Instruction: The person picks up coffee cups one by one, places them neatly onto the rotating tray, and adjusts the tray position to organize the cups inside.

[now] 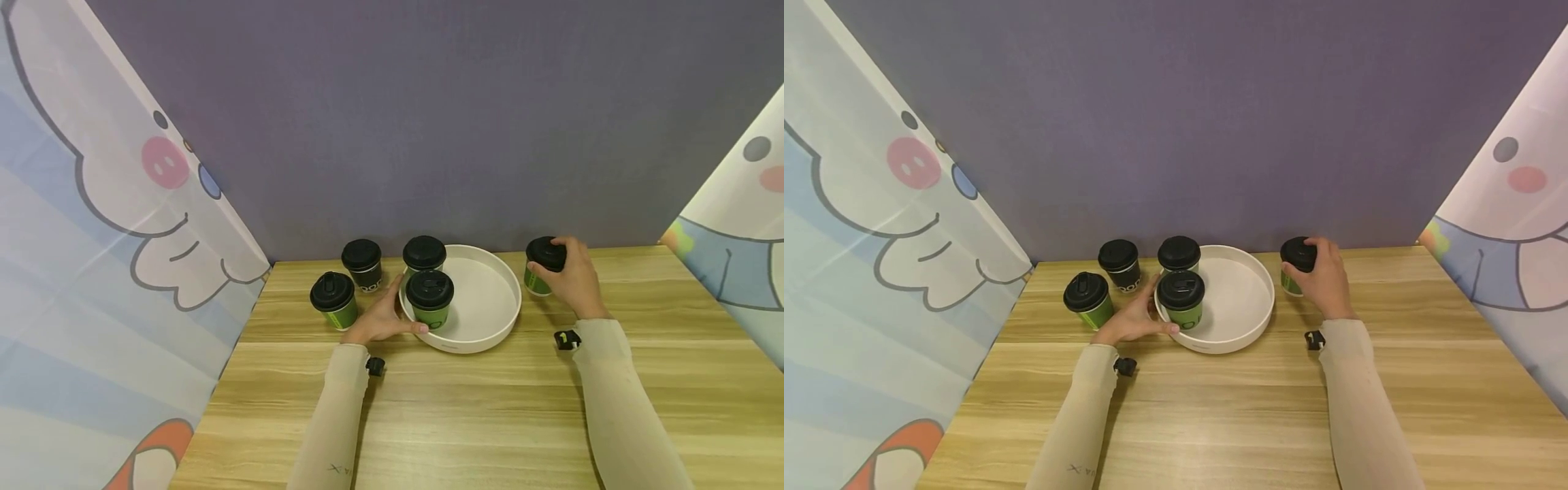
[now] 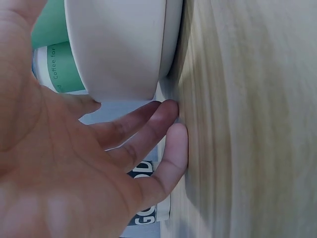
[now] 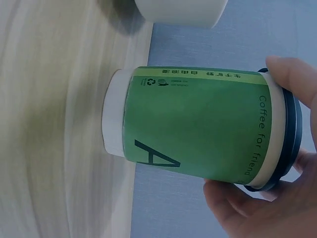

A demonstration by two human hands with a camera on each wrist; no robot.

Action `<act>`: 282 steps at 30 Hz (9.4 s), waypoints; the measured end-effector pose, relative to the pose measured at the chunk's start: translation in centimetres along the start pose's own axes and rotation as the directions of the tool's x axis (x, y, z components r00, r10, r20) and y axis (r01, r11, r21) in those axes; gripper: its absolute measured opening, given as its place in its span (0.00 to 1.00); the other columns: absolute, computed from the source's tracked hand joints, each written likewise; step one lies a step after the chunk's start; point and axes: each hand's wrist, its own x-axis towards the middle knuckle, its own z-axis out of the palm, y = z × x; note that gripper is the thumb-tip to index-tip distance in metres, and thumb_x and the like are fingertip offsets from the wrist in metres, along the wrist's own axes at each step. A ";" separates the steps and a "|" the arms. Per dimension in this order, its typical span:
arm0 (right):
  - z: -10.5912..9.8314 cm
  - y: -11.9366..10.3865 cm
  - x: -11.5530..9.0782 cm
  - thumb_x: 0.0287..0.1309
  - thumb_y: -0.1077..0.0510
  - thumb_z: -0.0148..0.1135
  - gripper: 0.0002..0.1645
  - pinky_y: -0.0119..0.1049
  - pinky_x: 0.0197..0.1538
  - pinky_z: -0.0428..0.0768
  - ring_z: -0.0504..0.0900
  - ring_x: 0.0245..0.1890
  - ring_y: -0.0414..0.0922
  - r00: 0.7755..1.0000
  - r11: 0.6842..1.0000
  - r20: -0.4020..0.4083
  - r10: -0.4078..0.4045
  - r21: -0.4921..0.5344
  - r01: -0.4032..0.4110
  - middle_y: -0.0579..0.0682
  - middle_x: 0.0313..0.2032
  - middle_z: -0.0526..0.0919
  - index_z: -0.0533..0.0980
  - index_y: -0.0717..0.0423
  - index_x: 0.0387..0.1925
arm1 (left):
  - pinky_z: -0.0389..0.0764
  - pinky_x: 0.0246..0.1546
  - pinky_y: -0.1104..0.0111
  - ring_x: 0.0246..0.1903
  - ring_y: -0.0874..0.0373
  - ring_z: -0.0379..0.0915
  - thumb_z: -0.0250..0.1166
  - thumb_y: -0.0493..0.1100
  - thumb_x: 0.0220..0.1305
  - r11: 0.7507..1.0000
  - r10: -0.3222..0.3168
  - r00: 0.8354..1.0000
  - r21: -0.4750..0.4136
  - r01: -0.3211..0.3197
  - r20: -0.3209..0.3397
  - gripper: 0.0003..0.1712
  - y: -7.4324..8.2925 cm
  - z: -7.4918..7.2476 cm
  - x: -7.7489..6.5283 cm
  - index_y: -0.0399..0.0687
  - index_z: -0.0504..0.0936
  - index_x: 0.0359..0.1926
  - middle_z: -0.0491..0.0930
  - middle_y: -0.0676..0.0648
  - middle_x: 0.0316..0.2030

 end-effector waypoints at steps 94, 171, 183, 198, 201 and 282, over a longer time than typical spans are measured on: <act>3.6 -10.9 -3.1 0.45 0.44 0.84 0.50 0.58 0.62 0.74 0.73 0.60 0.57 0.809 0.904 0.414 -0.417 0.093 0.418 0.59 0.60 0.72 0.70 0.56 0.66 | 0.78 0.61 0.52 0.61 0.46 0.77 0.69 0.53 0.68 0.981 0.004 1.000 -0.196 0.000 0.022 0.50 -1.0 -1.6 -0.5 0.63 0.50 0.82 0.78 0.41 0.62; 2.0 -1.8 -0.2 0.78 0.62 0.46 0.22 0.61 0.54 0.77 0.78 0.52 0.67 0.921 0.980 0.335 -0.198 0.097 0.175 0.73 0.56 0.74 0.68 0.72 0.65 | 0.70 0.69 0.49 0.65 0.46 0.73 0.71 0.52 0.66 0.985 0.027 0.997 -0.175 -0.014 0.074 0.56 -1.2 -1.4 -0.5 0.74 0.43 0.82 0.75 0.42 0.65; 3.1 0.0 0.0 0.83 0.56 0.38 0.23 0.58 0.55 0.76 0.82 0.51 0.63 0.910 0.991 0.395 -0.130 0.091 0.101 0.67 0.50 0.83 0.65 0.62 0.69 | 0.73 0.67 0.51 0.63 0.47 0.75 0.61 0.46 0.74 0.986 0.056 0.998 -0.161 -0.050 0.032 0.44 -1.2 -1.6 -0.5 0.58 0.49 0.83 0.77 0.40 0.62; 3.6 1.0 -0.1 0.84 0.49 0.34 0.28 0.63 0.61 0.75 0.78 0.59 0.67 0.893 0.996 0.447 -0.049 0.089 0.010 0.71 0.60 0.77 0.63 0.62 0.72 | 0.77 0.61 0.48 0.59 0.44 0.78 0.50 0.47 0.81 0.996 0.015 0.992 -0.083 -0.025 -0.123 0.31 -0.4 -0.7 -0.1 0.55 0.58 0.80 0.81 0.38 0.59; 3.6 1.2 -0.1 0.84 0.50 0.33 0.30 0.56 0.57 0.79 0.79 0.58 0.65 0.875 0.988 0.481 -0.046 0.150 -0.030 0.72 0.61 0.75 0.61 0.65 0.72 | 0.78 0.58 0.50 0.55 0.46 0.80 0.51 0.47 0.81 0.997 -0.003 0.989 -0.082 -0.009 -0.148 0.30 -0.3 -0.6 -0.1 0.57 0.60 0.79 0.82 0.39 0.56; 2.9 3.8 -0.6 0.77 0.55 0.52 0.45 0.43 0.65 0.68 0.72 0.61 0.38 0.756 0.846 0.631 -0.172 0.488 -0.215 0.70 0.74 0.59 0.41 0.43 0.83 | 0.64 0.71 0.40 0.75 0.37 0.56 0.77 0.65 0.53 0.974 -0.186 0.949 0.080 0.213 -0.256 0.64 -1.0 -10.5 -6.6 0.53 0.52 0.81 0.56 0.39 0.78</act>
